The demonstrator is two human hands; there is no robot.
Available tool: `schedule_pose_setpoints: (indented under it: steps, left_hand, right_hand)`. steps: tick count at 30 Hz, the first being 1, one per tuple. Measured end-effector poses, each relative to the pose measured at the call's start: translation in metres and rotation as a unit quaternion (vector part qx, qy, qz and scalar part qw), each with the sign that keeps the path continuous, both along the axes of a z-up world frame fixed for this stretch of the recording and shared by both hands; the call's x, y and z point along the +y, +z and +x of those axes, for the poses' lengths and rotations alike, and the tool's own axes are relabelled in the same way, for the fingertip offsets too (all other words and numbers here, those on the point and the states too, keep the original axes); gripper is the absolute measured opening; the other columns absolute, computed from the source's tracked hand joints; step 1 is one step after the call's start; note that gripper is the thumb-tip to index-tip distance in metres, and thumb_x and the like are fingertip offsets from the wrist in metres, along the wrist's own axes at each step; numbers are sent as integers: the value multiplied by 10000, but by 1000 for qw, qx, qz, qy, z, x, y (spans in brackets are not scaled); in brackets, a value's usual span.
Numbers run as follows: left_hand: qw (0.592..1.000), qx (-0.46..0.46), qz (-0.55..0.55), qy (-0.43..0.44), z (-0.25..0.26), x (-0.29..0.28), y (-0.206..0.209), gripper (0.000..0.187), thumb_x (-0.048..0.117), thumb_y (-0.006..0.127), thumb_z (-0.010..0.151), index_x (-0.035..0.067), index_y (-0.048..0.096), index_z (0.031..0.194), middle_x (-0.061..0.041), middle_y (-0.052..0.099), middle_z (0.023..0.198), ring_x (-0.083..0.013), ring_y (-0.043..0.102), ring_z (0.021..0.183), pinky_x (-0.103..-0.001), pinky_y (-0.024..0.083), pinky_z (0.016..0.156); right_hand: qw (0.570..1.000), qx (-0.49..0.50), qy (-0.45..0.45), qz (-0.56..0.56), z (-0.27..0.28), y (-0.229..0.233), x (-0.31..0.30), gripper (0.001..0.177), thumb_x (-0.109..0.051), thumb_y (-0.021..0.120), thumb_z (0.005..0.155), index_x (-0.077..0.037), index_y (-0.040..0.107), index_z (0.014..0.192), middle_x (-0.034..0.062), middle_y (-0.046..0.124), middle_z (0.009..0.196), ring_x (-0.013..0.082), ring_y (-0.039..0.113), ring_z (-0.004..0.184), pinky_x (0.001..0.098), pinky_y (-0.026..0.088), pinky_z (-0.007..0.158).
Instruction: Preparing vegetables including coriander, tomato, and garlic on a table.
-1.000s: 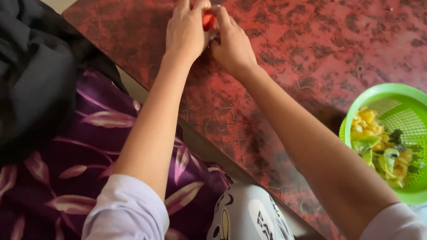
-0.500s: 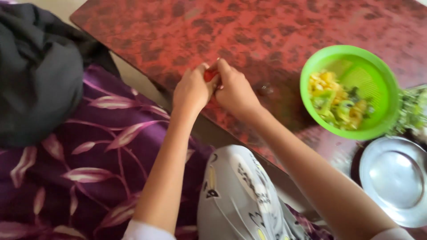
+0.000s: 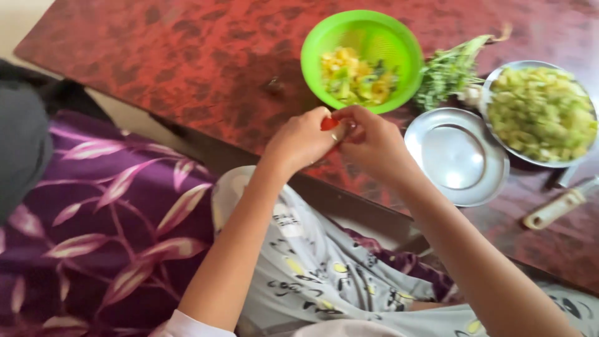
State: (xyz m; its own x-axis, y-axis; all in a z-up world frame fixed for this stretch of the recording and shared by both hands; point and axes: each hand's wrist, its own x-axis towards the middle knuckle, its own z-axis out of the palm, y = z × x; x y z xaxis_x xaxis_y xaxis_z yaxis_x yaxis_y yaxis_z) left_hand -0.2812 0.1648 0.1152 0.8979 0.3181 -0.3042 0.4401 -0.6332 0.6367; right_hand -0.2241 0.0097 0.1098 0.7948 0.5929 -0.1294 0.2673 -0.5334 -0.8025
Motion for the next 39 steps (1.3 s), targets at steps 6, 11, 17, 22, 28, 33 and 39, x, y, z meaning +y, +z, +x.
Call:
schedule_pose_setpoints:
  steps: [6,11,17,22,28,33,39]
  left_hand:
    - [985,-42,-138,-93,64,-92,-51,551,544,661,855,112,645,1198,-90,764,1071,-226,741,984,-389,564,827]
    - [958,21,-252,-137,102,-162,-77,535,395,665,838,157,595,1312,-113,743,1035,-241,705,891,-422,581,672]
    - [949,-93,-220,-207,138,-207,-131,616,286,841,760,167,619,1322,-74,724,1133,-239,726,973,-412,600,769]
    - [956,-152,-132,-215,141,-211,-157,676,195,883,659,193,646,1293,-114,721,1190,-297,708,1108,-369,556,962]
    - [947,-207,-57,-239,132,-198,-136,719,210,939,618,207,642,1272,-130,636,1270,-340,616,1186,-427,481,1021]
    - [964,-152,-66,-209,123,-210,-119,630,256,876,728,248,624,1305,-95,626,1311,-305,634,1181,-410,520,1002]
    - [963,-156,185,-122,115,-234,-111,651,334,858,753,111,543,1277,-157,587,1268,-367,613,1172,-478,532,938]
  right_hand:
    - [992,58,-65,94,34,-15,-110,461,-4,640,838,-111,662,1286,43,700,1240,137,729,824,286,630,704]
    - [983,82,-105,129,57,-49,-192,480,23,682,840,-73,659,1310,67,697,1268,134,727,889,293,634,704]
    - [956,130,-174,195,76,-96,-248,492,46,716,836,-55,649,1312,73,692,1240,150,715,895,289,626,718]
    - [925,207,-252,195,73,-97,-265,432,52,627,847,-81,667,1255,19,720,1200,120,733,895,292,633,698]
    - [876,-25,-474,-87,73,-87,-306,247,-232,718,941,-181,762,1179,88,733,1131,238,691,872,381,544,705]
    - [841,-125,-468,-241,90,-127,-341,454,-459,831,857,-131,702,1143,164,574,1221,370,570,1121,495,496,867]
    - [828,-160,-445,-300,120,-135,-328,509,-483,839,830,-104,688,1135,166,547,1237,381,492,1205,577,426,951]
